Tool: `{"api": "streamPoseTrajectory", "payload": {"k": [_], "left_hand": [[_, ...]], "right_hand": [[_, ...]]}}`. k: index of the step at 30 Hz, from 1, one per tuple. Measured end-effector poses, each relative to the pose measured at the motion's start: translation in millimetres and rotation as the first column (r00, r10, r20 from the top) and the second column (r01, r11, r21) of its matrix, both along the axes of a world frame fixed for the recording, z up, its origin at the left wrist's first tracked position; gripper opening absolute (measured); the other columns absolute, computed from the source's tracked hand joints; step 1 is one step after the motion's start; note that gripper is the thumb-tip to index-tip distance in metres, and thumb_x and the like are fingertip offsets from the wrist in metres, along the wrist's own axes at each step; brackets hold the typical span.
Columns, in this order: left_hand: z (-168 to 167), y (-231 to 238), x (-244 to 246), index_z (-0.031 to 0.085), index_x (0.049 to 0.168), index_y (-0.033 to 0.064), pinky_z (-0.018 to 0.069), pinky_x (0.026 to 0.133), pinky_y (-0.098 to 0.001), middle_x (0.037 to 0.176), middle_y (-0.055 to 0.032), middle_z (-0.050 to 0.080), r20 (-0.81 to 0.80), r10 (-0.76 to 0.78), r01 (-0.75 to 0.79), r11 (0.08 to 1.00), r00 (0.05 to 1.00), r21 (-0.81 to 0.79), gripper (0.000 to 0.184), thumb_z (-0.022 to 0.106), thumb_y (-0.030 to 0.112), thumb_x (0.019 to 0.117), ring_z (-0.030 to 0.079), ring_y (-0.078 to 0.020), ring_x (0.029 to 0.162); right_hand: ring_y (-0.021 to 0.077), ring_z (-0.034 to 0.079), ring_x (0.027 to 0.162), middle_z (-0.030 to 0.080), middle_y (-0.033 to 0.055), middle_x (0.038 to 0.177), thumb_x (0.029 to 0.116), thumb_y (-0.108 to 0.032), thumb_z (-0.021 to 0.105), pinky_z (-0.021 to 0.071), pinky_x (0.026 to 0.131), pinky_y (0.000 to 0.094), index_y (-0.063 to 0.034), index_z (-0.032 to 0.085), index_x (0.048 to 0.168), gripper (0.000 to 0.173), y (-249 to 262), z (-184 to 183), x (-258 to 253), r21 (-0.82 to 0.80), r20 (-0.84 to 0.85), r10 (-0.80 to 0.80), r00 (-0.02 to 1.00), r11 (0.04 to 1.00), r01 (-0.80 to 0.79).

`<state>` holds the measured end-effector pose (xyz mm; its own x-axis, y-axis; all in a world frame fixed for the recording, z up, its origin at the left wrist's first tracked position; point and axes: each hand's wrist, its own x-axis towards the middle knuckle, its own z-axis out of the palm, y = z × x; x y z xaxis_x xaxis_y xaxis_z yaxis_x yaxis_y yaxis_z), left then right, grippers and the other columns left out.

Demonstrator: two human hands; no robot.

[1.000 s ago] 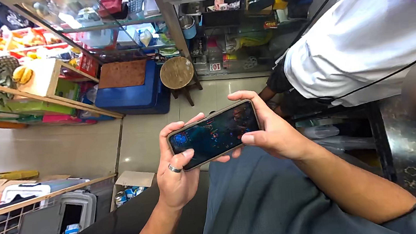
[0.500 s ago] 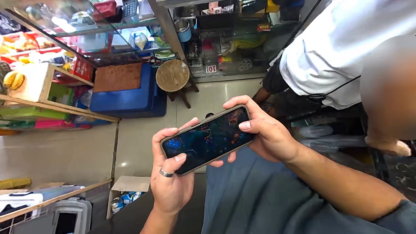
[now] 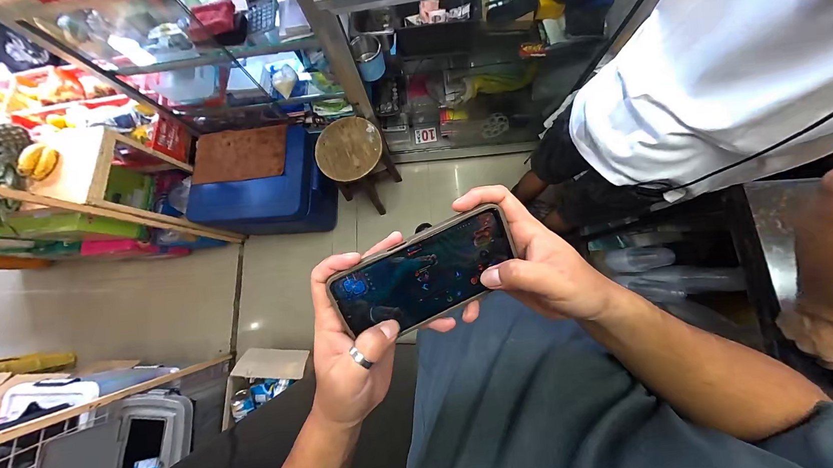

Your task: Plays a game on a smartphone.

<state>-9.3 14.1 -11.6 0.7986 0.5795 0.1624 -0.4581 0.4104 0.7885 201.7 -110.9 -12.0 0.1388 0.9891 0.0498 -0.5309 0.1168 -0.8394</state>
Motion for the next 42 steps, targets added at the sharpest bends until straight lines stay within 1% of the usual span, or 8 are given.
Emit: {"api": "streamPoseTrajectory", "payload": {"k": [4, 8, 14, 19, 25, 29, 34, 42], "left_hand": [[3.3, -5.6, 4.2, 0.040, 0.136, 0.0209, 0.0652, 0.071, -0.0517, 0.146, -0.0199, 0.053, -0.068, 0.102, -0.099, 0.994, 0.992, 0.038, 0.060, 0.064, -0.008, 0.0898, 0.070, -0.0410, 0.109], [3.1, -1.6, 2.6, 0.049, 0.134, 0.0211, 0.0627, 0.071, -0.0553, 0.147, -0.0209, 0.053, -0.035, 0.069, -0.072, 0.993, 0.997, -0.092, 0.037, 0.046, 0.007, 0.0999, 0.067, -0.0436, 0.113], [0.3, 2.2, 1.1, 0.048, 0.135, 0.0206, 0.0619, 0.075, -0.0564, 0.149, -0.0207, 0.050, 0.015, 0.024, -0.023, 0.998, 1.000, -0.064, 0.049, 0.050, -0.002, 0.0915, 0.065, -0.0437, 0.115], [2.6, -1.9, 3.4, 0.045, 0.134, 0.0187, 0.0636, 0.069, -0.0540, 0.145, -0.0223, 0.054, -0.046, 0.095, -0.099, 0.993, 0.994, -0.072, 0.041, 0.048, -0.002, 0.0983, 0.069, -0.0433, 0.109], [-0.5, 1.5, 0.8, 0.045, 0.139, 0.0231, 0.0609, 0.080, -0.0582, 0.153, -0.0202, 0.046, 0.021, -0.028, 0.029, 0.998, 0.999, -0.058, 0.056, 0.052, -0.003, 0.0904, 0.063, -0.0448, 0.118], [2.0, -4.2, 3.4, 0.040, 0.138, 0.0217, 0.0642, 0.074, -0.0535, 0.149, -0.0201, 0.050, -0.051, 0.056, -0.055, 0.998, 0.997, 0.016, 0.062, 0.061, -0.011, 0.0887, 0.068, -0.0420, 0.111], [1.8, -1.1, 2.5, 0.048, 0.134, 0.0208, 0.0619, 0.074, -0.0566, 0.148, -0.0218, 0.050, -0.014, 0.034, -0.036, 0.993, 0.999, -0.113, 0.043, 0.046, 0.001, 0.0959, 0.066, -0.0448, 0.113], [1.0, -7.2, 5.1, 0.043, 0.137, 0.0208, 0.0633, 0.076, -0.0565, 0.149, -0.0210, 0.050, -0.042, 0.056, -0.056, 0.998, 0.998, 0.013, 0.055, 0.055, -0.010, 0.0923, 0.066, -0.0438, 0.115]], "right_hand": [[0.0282, 0.072, 0.096, 0.062, 0.0160, 0.124, 0.0905, 0.005, 0.054, 0.0654, 0.069, 0.0402, -0.0224, 0.040, 0.145, 0.062, 0.5, 0.9, -2.0, -0.010, 0.045, -0.010, 0.999, 1.000, 0.011], [0.0301, 0.071, 0.097, 0.061, 0.0175, 0.125, 0.0928, 0.002, 0.053, 0.0652, 0.070, 0.0423, -0.0224, 0.041, 0.145, 0.059, 1.6, -1.8, -2.5, 0.001, 0.010, 0.004, 1.000, 1.000, -0.004], [0.0318, 0.071, 0.096, 0.061, 0.0201, 0.123, 0.0999, -0.006, 0.042, 0.0644, 0.070, 0.0435, -0.0210, 0.042, 0.143, 0.046, 3.4, -1.0, -2.5, 0.000, -0.053, 0.003, 0.999, 1.000, -0.003], [0.0313, 0.070, 0.098, 0.060, 0.0193, 0.123, 0.0997, -0.008, 0.040, 0.0641, 0.070, 0.0437, -0.0210, 0.042, 0.143, 0.046, 3.5, -1.8, -3.1, 0.000, -0.064, 0.019, 0.998, 1.000, -0.019], [0.0313, 0.071, 0.094, 0.062, 0.0201, 0.121, 0.1005, -0.013, 0.037, 0.0636, 0.066, 0.0420, -0.0210, 0.044, 0.140, 0.041, 3.8, 0.5, 0.2, -0.028, -0.100, -0.001, 0.995, 1.000, -0.002], [0.0305, 0.071, 0.094, 0.062, 0.0197, 0.121, 0.0981, -0.006, 0.044, 0.0640, 0.069, 0.0421, -0.0217, 0.042, 0.143, 0.048, 1.7, -0.2, 0.7, -0.005, -0.073, 0.017, 0.997, 1.000, -0.017], [0.0311, 0.071, 0.096, 0.061, 0.0198, 0.122, 0.0976, -0.004, 0.044, 0.0641, 0.071, 0.0434, -0.0217, 0.042, 0.144, 0.049, 2.2, -1.1, 0.6, -0.005, -0.070, 0.026, 0.997, 1.000, -0.027], [0.0273, 0.072, 0.077, 0.066, 0.0195, 0.107, 0.1111, -0.027, 0.032, 0.0620, 0.053, 0.0370, -0.0171, 0.054, 0.131, 0.032, 8.1, 5.1, -9.2, -0.166, -0.055, -0.176, 0.983, 0.972, 0.165]]}}
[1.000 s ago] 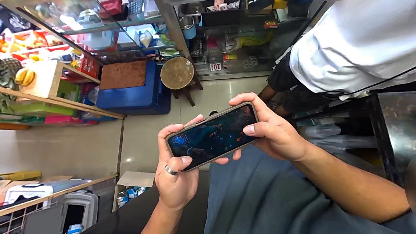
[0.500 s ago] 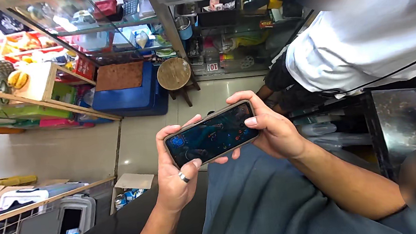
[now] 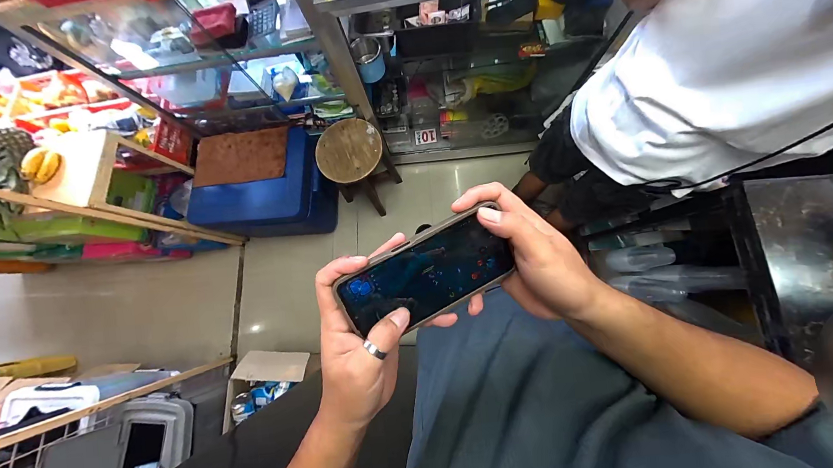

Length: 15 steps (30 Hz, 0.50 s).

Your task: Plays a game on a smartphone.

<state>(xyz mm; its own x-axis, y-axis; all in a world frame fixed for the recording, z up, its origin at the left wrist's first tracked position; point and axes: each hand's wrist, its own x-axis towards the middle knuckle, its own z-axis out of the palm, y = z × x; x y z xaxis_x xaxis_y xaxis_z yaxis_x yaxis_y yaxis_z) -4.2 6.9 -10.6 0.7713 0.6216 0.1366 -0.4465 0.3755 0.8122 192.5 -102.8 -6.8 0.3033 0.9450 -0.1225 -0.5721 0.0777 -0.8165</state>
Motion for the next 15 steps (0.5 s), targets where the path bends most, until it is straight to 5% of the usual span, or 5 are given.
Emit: {"api": "streamPoseTrajectory", "payload": {"k": [4, 10, 15], "left_hand": [[0.1, 2.0, -0.3, 0.047, 0.134, 0.0205, 0.0618, 0.075, -0.0577, 0.149, -0.0215, 0.050, 0.008, -0.009, 0.010, 0.996, 1.000, -0.088, 0.041, 0.045, 0.002, 0.0974, 0.065, -0.0450, 0.115], [-1.1, -0.2, -1.5, 0.042, 0.138, 0.0239, 0.0627, 0.079, -0.0563, 0.153, -0.0181, 0.047, 0.014, -0.048, 0.048, 0.999, 0.999, -0.007, 0.060, 0.057, -0.009, 0.0901, 0.066, -0.0419, 0.116], [1.4, -2.5, -0.1, 0.043, 0.135, 0.0198, 0.0631, 0.074, -0.0567, 0.148, -0.0215, 0.051, -0.018, 0.019, -0.020, 0.997, 1.000, -0.071, 0.044, 0.048, -0.005, 0.0982, 0.068, -0.0442, 0.112]], "right_hand": [[0.0268, 0.072, 0.078, 0.066, 0.0198, 0.108, 0.1109, -0.028, 0.029, 0.0612, 0.053, 0.0364, -0.0163, 0.056, 0.131, 0.035, -0.9, -1.2, -2.3, -0.007, -0.018, -0.019, 1.000, 1.000, 0.019], [0.0255, 0.072, 0.077, 0.067, 0.0189, 0.109, 0.1093, -0.029, 0.029, 0.0610, 0.052, 0.0351, -0.0165, 0.054, 0.131, 0.036, -2.8, 0.4, -0.6, 0.028, 0.004, -0.014, 1.000, 1.000, 0.014], [0.0265, 0.072, 0.076, 0.067, 0.0199, 0.108, 0.1100, -0.026, 0.030, 0.0611, 0.052, 0.0352, -0.0159, 0.054, 0.131, 0.034, -2.6, -0.2, -4.1, 0.021, -0.002, -0.017, 1.000, 1.000, 0.017]]}}
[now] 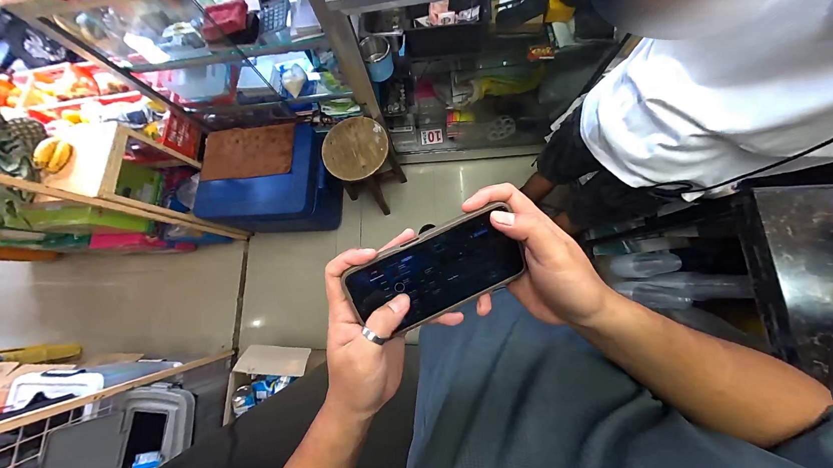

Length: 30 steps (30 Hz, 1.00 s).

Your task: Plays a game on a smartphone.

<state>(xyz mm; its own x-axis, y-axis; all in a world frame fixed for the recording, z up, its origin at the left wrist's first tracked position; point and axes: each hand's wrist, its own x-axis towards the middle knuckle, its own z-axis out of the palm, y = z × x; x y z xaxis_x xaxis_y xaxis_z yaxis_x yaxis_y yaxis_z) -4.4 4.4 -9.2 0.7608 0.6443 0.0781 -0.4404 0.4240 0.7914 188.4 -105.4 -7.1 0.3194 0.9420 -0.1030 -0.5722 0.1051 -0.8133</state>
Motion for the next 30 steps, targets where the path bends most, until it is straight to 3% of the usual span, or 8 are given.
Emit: {"api": "streamPoseTrajectory", "payload": {"k": [3, 7, 13, 16, 20, 23, 26, 30], "left_hand": [[-1.2, 2.5, -0.4, 0.047, 0.134, 0.0198, 0.0616, 0.075, -0.0581, 0.149, -0.0218, 0.050, 0.039, -0.030, 0.032, 0.998, 0.999, -0.045, 0.040, 0.043, 0.002, 0.0981, 0.066, -0.0453, 0.115], [-3.9, 5.1, -1.9, 0.046, 0.138, 0.0229, 0.0596, 0.082, -0.0608, 0.152, -0.0195, 0.047, 0.066, -0.080, 0.081, 0.997, 0.995, -0.002, 0.053, 0.048, -0.003, 0.0914, 0.062, -0.0444, 0.121], [0.9, -1.9, 1.3, 0.044, 0.135, 0.0201, 0.0626, 0.079, -0.0556, 0.146, -0.0195, 0.054, -0.048, 0.039, -0.036, 0.997, 0.998, 0.061, 0.050, 0.053, -0.008, 0.0942, 0.067, -0.0406, 0.116], [0.3, -0.8, 0.4, 0.046, 0.134, 0.0210, 0.0585, 0.089, -0.0560, 0.145, -0.0190, 0.055, -0.070, 0.054, -0.052, 0.998, 0.996, 0.035, 0.044, 0.048, -0.001, 0.0963, 0.062, -0.0386, 0.124], [-1.7, 1.3, -1.9, 0.046, 0.134, 0.0227, 0.0563, 0.093, -0.0554, 0.149, -0.0167, 0.052, -0.047, 0.008, -0.006, 0.999, 0.999, 0.045, 0.052, 0.049, -0.003, 0.0893, 0.059, -0.0370, 0.128], [-1.3, -3.3, -0.3, 0.043, 0.135, 0.0215, 0.0579, 0.093, -0.0535, 0.147, -0.0162, 0.054, -0.082, 0.053, -0.042, 0.990, 0.995, 0.134, 0.056, 0.056, -0.008, 0.0891, 0.062, -0.0357, 0.125], [-0.4, -7.6, 1.2, 0.040, 0.134, 0.0169, 0.0554, 0.100, -0.0502, 0.144, -0.0183, 0.056, -0.125, 0.132, -0.096, 0.960, 0.983, 0.263, 0.056, 0.061, -0.009, 0.0890, 0.060, -0.0356, 0.128], [-1.3, -12.1, 4.2, 0.041, 0.133, 0.0153, 0.0552, 0.102, -0.0457, 0.142, -0.0177, 0.058, -0.140, 0.195, -0.132, 0.921, 0.971, 0.367, 0.058, 0.064, -0.011, 0.0868, 0.059, -0.0331, 0.130]], "right_hand": [[0.0267, 0.072, 0.075, 0.067, 0.0202, 0.107, 0.1099, -0.025, 0.031, 0.0610, 0.051, 0.0354, -0.0156, 0.054, 0.130, 0.033, -0.1, 0.3, -0.2, -0.012, -0.008, -0.008, 1.000, 1.000, 0.008], [0.0264, 0.072, 0.075, 0.067, 0.0203, 0.107, 0.1101, -0.027, 0.032, 0.0611, 0.052, 0.0352, -0.0167, 0.055, 0.131, 0.033, -0.6, 1.4, 0.4, -0.025, -0.010, -0.010, 1.000, 1.000, 0.010], [0.0278, 0.073, 0.076, 0.067, 0.0211, 0.108, 0.1095, -0.024, 0.032, 0.0614, 0.052, 0.0363, -0.0161, 0.054, 0.131, 0.032, -1.0, 0.8, 0.5, -0.030, 0.005, 0.001, 1.000, 1.000, -0.001], [0.0272, 0.072, 0.073, 0.067, 0.0210, 0.106, 0.1097, -0.024, 0.033, 0.0612, 0.051, 0.0360, -0.0160, 0.054, 0.131, 0.031, -0.7, 0.7, -1.1, -0.030, -0.004, -0.008, 1.000, 1.000, 0.008], [0.0262, 0.073, 0.073, 0.068, 0.0203, 0.105, 0.1090, -0.023, 0.035, 0.0609, 0.050, 0.0347, -0.0167, 0.054, 0.130, 0.029, -0.4, 0.1, -0.7, -0.027, -0.013, -0.009, 1.000, 1.000, 0.009], [0.0216, 0.073, 0.079, 0.070, 0.0148, 0.103, 0.1040, -0.023, 0.053, 0.0628, 0.059, 0.0332, -0.0165, 0.056, 0.131, 0.028, 0.5, 2.1, -1.2, -0.086, 0.204, -0.070, 0.976, 0.992, 0.089], [0.0119, 0.065, 0.107, 0.063, -0.0019, 0.126, 0.0829, -0.049, 0.077, 0.0605, 0.082, 0.0336, -0.0251, 0.051, 0.142, 0.069, 1.8, 4.6, -5.7, -0.199, 0.622, -0.067, 0.780, 0.950, 0.241], [0.0147, 0.062, 0.110, 0.057, -0.0009, 0.132, 0.0678, -0.074, 0.078, 0.0576, 0.083, 0.0447, -0.0306, 0.036, 0.155, 0.106, 4.8, 4.0, -17.1, -0.291, 0.805, 0.044, 0.591, 0.898, 0.330]]}}
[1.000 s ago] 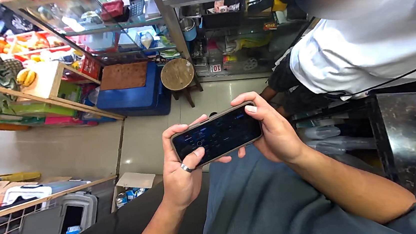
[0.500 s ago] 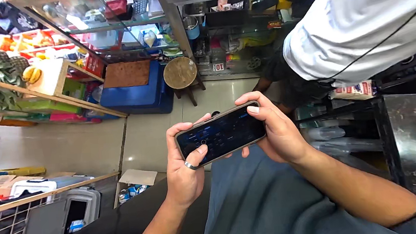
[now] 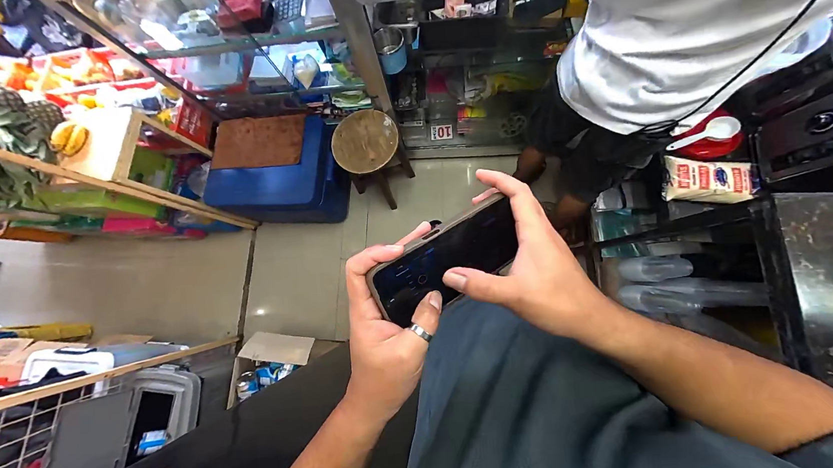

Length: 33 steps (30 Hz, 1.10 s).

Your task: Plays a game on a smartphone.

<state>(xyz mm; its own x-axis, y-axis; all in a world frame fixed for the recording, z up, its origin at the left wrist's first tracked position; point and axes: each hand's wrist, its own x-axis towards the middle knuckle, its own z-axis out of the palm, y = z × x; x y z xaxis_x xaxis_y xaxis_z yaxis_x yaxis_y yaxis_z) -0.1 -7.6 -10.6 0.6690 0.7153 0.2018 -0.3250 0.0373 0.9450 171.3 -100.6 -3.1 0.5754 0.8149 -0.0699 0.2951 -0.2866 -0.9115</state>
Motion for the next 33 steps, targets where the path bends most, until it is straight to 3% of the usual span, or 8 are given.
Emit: {"api": "streamPoseTrajectory", "payload": {"k": [3, 6, 9, 13, 18, 25, 29, 33], "left_hand": [[-0.1, -0.5, -0.3, 0.042, 0.133, 0.0163, 0.0551, 0.102, -0.0456, 0.142, -0.0164, 0.059, -0.018, 0.002, -0.002, 0.999, 1.000, 0.039, 0.059, 0.064, -0.010, 0.0853, 0.059, -0.0328, 0.130], [-0.8, 7.4, -4.3, 0.040, 0.135, 0.0179, 0.0552, 0.100, -0.0496, 0.146, -0.0163, 0.055, 0.007, -0.050, 0.051, 0.997, 0.999, -0.051, 0.061, 0.060, -0.009, 0.0849, 0.058, -0.0346, 0.130], [-1.2, 13.9, -6.4, 0.040, 0.137, 0.0227, 0.0566, 0.095, -0.0567, 0.151, -0.0145, 0.050, 0.094, -0.104, 0.123, 0.965, 0.990, -0.230, 0.064, 0.062, -0.007, 0.0851, 0.059, -0.0371, 0.128], [-2.7, 14.4, -6.5, 0.044, 0.138, 0.0256, 0.0555, 0.094, -0.0585, 0.153, -0.0135, 0.048, 0.184, -0.161, 0.214, 0.922, 0.970, -0.321, 0.061, 0.059, -0.004, 0.0867, 0.060, -0.0369, 0.127], [4.0, 10.7, -1.3, 0.047, 0.131, 0.0221, 0.0583, 0.091, -0.0536, 0.142, -0.0171, 0.058, 0.128, -0.052, 0.092, 0.938, 0.990, -0.334, 0.040, 0.050, 0.005, 0.0950, 0.063, -0.0357, 0.122], [2.0, 8.1, -1.8, 0.043, 0.133, 0.0205, 0.0604, 0.092, -0.0466, 0.139, -0.0157, 0.060, 0.036, -0.010, 0.016, 0.985, 0.999, -0.169, 0.062, 0.074, 0.000, 0.0832, 0.065, -0.0321, 0.122], [-1.0, 12.2, -5.5, 0.043, 0.137, 0.0250, 0.0574, 0.095, -0.0520, 0.149, -0.0132, 0.052, 0.138, -0.144, 0.173, 0.958, 0.980, -0.230, 0.061, 0.064, -0.002, 0.0862, 0.061, -0.0334, 0.127], [2.2, 11.4, -3.5, 0.047, 0.134, 0.0229, 0.0569, 0.093, -0.0541, 0.145, -0.0165, 0.055, 0.149, -0.103, 0.144, 0.944, 0.984, -0.297, 0.047, 0.052, 0.001, 0.0927, 0.061, -0.0356, 0.126]], "right_hand": [[0.0173, 0.061, 0.106, 0.056, 0.0027, 0.129, 0.0665, -0.074, 0.079, 0.0563, 0.078, 0.0461, -0.0297, 0.038, 0.153, 0.105, 3.9, -2.5, -3.7, -0.023, 0.031, -0.030, 0.999, 0.999, 0.031], [0.0146, 0.068, 0.103, 0.065, 0.0022, 0.125, 0.0842, -0.048, 0.078, 0.0622, 0.082, 0.0364, -0.0249, 0.042, 0.151, 0.079, -0.7, 2.3, 9.6, 0.163, -0.307, 0.066, 0.950, 0.987, -0.016], [0.0233, 0.070, 0.092, 0.068, 0.0134, 0.114, 0.1032, -0.033, 0.048, 0.0616, 0.073, 0.0377, -0.0194, 0.052, 0.145, 0.044, -3.5, 1.4, 27.2, 0.316, -0.570, 0.221, 0.791, 0.948, -0.037], [0.0209, 0.069, 0.087, 0.067, 0.0141, 0.108, 0.1051, -0.028, 0.039, 0.0589, 0.065, 0.0315, -0.0193, 0.056, 0.133, 0.034, -5.4, -2.9, 27.5, 0.367, -0.636, 0.266, 0.725, 0.930, -0.019], [0.0211, 0.069, 0.088, 0.067, 0.0145, 0.108, 0.1044, -0.025, 0.038, 0.0577, 0.065, 0.0304, -0.0199, 0.054, 0.133, 0.033, -6.8, -4.6, 22.3, 0.375, -0.648, 0.288, 0.705, 0.926, -0.033], [0.0196, 0.068, 0.087, 0.067, 0.0132, 0.106, 0.1042, -0.024, 0.039, 0.0573, 0.066, 0.0295, -0.0199, 0.055, 0.131, 0.031, -6.3, -5.1, 17.1, 0.376, -0.655, 0.273, 0.705, 0.926, -0.009], [0.0196, 0.068, 0.086, 0.067, 0.0134, 0.106, 0.1044, -0.023, 0.038, 0.0574, 0.066, 0.0296, -0.0198, 0.055, 0.131, 0.032, -7.1, -5.3, 19.8, 0.375, -0.645, 0.261, 0.719, 0.927, 0.000], [0.0205, 0.068, 0.090, 0.067, 0.0138, 0.108, 0.1039, -0.023, 0.040, 0.0579, 0.068, 0.0309, -0.0197, 0.055, 0.132, 0.031, -7.7, -5.8, 19.2, 0.381, -0.647, 0.269, 0.714, 0.924, -0.002]]}}
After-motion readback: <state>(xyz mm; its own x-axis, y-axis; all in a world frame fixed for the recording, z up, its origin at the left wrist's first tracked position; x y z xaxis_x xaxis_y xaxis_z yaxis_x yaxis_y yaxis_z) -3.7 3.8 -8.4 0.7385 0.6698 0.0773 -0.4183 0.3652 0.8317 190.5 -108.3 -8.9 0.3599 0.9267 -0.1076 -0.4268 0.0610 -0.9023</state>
